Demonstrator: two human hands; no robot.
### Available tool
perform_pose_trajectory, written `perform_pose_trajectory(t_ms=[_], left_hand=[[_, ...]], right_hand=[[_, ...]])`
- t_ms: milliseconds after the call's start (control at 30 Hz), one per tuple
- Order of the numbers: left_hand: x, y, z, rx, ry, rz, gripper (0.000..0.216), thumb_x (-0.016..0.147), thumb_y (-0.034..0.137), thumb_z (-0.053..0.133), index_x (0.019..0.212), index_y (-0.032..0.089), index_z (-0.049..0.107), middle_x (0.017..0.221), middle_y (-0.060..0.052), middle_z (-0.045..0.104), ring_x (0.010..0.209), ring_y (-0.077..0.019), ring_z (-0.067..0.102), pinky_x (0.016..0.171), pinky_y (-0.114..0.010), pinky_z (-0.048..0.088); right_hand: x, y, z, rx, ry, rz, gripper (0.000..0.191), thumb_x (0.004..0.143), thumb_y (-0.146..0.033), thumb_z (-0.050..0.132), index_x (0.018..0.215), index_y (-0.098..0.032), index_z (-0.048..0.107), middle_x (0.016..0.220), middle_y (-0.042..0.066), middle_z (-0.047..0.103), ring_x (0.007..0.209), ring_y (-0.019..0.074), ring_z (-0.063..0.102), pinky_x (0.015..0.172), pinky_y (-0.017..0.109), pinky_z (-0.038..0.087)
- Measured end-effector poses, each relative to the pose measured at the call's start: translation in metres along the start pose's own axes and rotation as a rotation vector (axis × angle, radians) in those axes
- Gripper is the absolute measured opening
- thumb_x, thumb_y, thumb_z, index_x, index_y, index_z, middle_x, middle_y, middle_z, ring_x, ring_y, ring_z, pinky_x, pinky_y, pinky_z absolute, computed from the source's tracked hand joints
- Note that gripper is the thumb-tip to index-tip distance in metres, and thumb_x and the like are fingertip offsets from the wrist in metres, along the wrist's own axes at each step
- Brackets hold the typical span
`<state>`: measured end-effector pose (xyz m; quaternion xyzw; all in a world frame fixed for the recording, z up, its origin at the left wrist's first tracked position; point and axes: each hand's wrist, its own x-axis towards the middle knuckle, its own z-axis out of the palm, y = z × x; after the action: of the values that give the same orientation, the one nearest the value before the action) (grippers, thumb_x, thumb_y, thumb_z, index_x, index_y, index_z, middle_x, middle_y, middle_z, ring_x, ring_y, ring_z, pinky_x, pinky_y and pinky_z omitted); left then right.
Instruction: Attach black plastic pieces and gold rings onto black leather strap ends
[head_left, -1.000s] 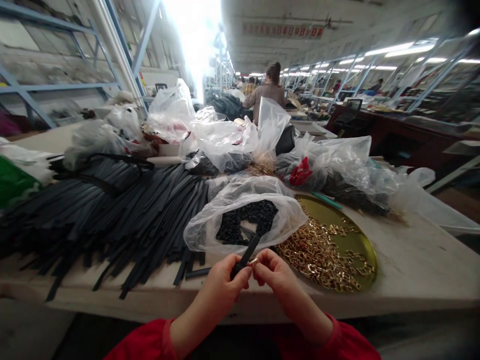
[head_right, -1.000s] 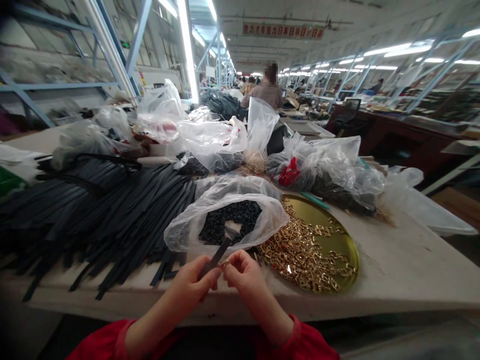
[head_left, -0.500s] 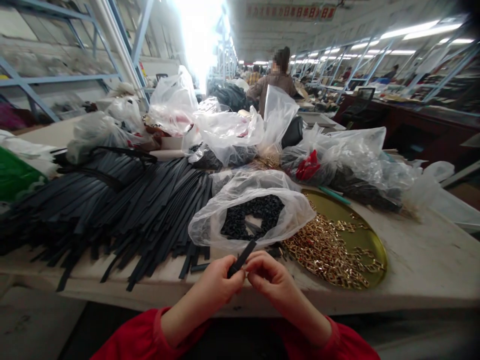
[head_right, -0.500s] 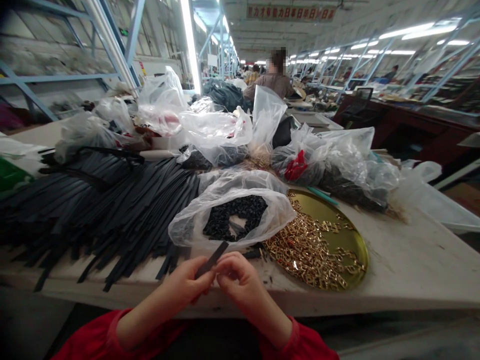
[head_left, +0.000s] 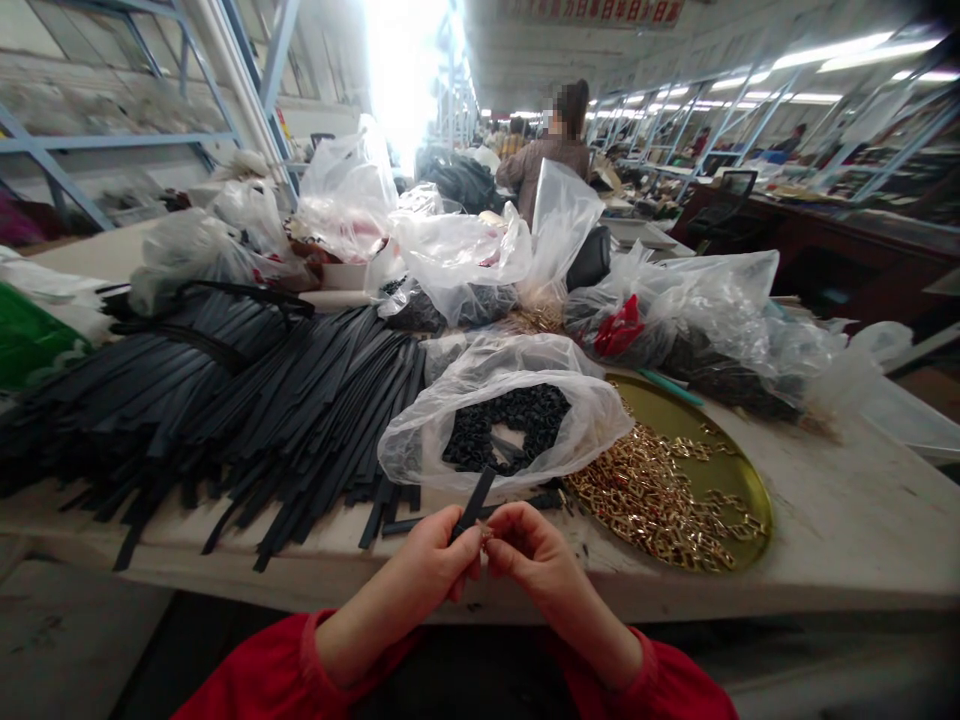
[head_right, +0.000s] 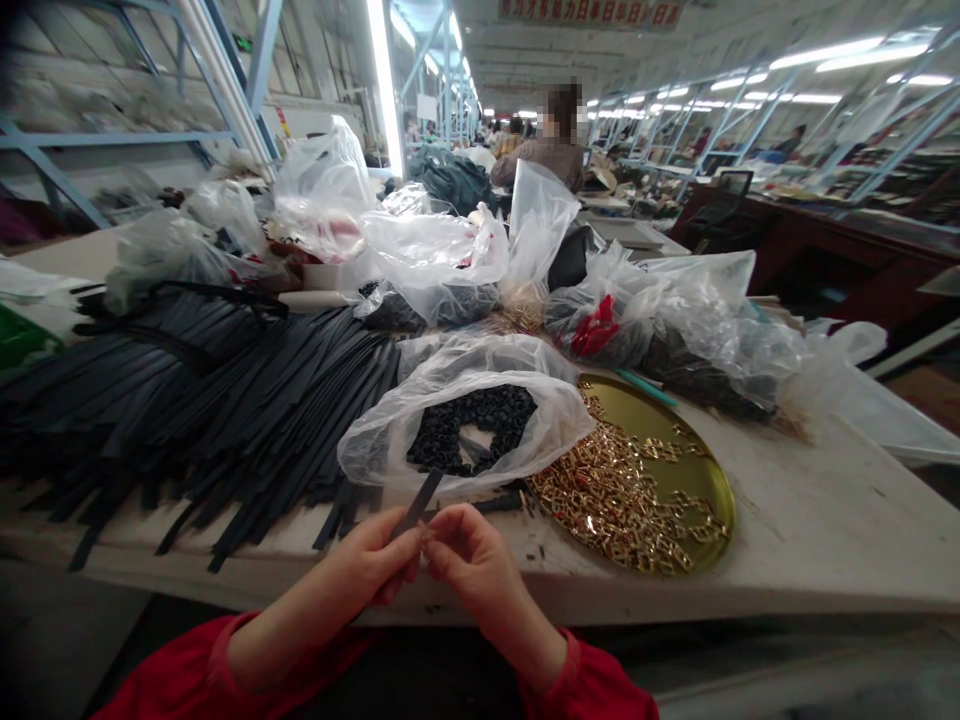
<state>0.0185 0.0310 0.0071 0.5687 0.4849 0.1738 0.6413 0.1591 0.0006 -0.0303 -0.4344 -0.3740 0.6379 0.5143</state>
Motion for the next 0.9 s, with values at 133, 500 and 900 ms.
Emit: perform_pose_trajectory(t_ms=[133,500,900], left_hand=[[-0.014,0.006,-0.004,0.104,-0.073,0.036,0.029,0.084,0.043,0.032,0.077,0.018,0.044,0.059,0.006,0.048,0.037,-0.0040,0.034,0.035,-0.016,0.026],[-0.023,0.011,-0.009,0.538,0.016,0.169,0.026,0.085,0.031,0.034,0.070,0.018,0.050,0.064,0.003,0.053,0.061,-0.0118,0.048,0.056,-0.021,0.033],[-0.022,0.001,0.004,0.506,0.036,0.247,0.026,0.087,0.031,0.033,0.068,0.019,0.048,0.067,0.001,0.053,0.064,-0.0127,0.047,0.058,-0.021,0.032]], right_hand=[[0.001,-0.011,-0.009,0.098,0.162,-0.011,0.022,0.064,-0.032,0.072,0.076,-0.018,0.060,0.057,-0.006,0.056,0.052,0.0060,0.052,0.052,0.018,0.042],[-0.011,-0.019,-0.001,0.724,0.272,0.356,0.036,0.051,-0.016,0.081,0.082,-0.016,0.063,0.065,-0.004,0.062,0.049,0.0019,0.056,0.047,0.009,0.049],[-0.016,-0.010,0.007,0.622,0.302,0.186,0.027,0.061,-0.024,0.076,0.084,-0.018,0.063,0.064,-0.006,0.058,0.049,0.0015,0.053,0.046,0.010,0.048]])
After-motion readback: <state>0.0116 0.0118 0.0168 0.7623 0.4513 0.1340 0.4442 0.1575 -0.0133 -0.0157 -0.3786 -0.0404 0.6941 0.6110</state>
